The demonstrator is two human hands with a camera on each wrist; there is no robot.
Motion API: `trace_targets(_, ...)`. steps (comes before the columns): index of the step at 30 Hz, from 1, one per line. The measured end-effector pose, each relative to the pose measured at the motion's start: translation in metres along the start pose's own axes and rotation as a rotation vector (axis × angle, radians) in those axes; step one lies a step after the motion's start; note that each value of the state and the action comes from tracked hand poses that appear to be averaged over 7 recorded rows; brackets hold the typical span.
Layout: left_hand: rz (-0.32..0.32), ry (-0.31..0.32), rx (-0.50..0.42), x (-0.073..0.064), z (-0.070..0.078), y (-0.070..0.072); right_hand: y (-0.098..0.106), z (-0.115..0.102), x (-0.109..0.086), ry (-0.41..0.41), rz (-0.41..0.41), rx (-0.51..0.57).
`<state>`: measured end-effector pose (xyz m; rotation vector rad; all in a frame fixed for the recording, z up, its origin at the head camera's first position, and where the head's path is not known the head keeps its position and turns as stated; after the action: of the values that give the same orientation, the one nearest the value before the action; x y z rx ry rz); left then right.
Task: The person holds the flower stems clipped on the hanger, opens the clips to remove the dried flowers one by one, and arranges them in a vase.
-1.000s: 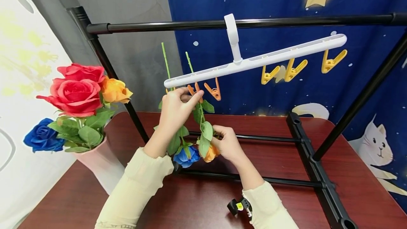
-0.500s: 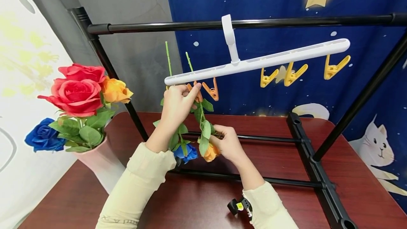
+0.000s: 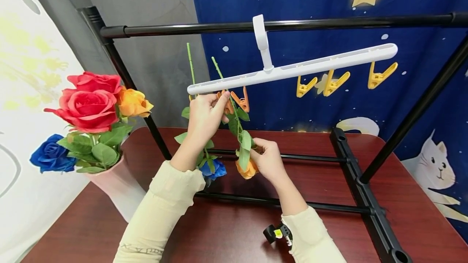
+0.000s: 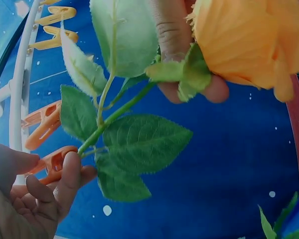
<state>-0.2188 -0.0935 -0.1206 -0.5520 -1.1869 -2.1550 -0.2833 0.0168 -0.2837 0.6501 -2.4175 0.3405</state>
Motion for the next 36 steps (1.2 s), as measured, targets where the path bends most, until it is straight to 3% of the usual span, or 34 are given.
trace_targets(12, -0.027, 0.048, -0.04, 0.003, -0.017, -0.004, 0.035, 0.001, 0.005, -0.035, 0.039, -0.033)
trace_targets(20, 0.007, 0.067, -0.104, 0.007, -0.029, -0.002, 0.064, 0.005, 0.001, -0.123, 0.012, -0.083)
trace_targets(24, -0.019, 0.061, -0.158, 0.004, -0.033, -0.007, 0.069, 0.009, -0.006, -0.161, -0.04, -0.137)
trace_targets(29, -0.143, 0.03, -0.111, -0.013, -0.03, -0.016, 0.074, 0.003, -0.013, -0.113, -0.125, -0.303)
trace_targets(33, -0.241, -0.034, 0.027, -0.039, -0.02, -0.019, 0.08, -0.005, -0.021, -0.06, -0.175, -0.446)
trace_targets(36, -0.268, -0.082, 0.092, -0.062, -0.012, -0.018, 0.086, -0.007, -0.032, -0.067, -0.212, -0.473)
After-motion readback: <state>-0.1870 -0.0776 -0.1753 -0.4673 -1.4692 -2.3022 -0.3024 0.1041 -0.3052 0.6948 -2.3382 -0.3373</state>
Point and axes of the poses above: each hand's wrist, its own x-axis towards the middle knuckle, its own y-axis out of the back of the hand, z = x × y, the point moved 10 cm from there along x, towards the middle knuckle, and after that the axes turned 6 degrees about y, right-handed, at the moved point
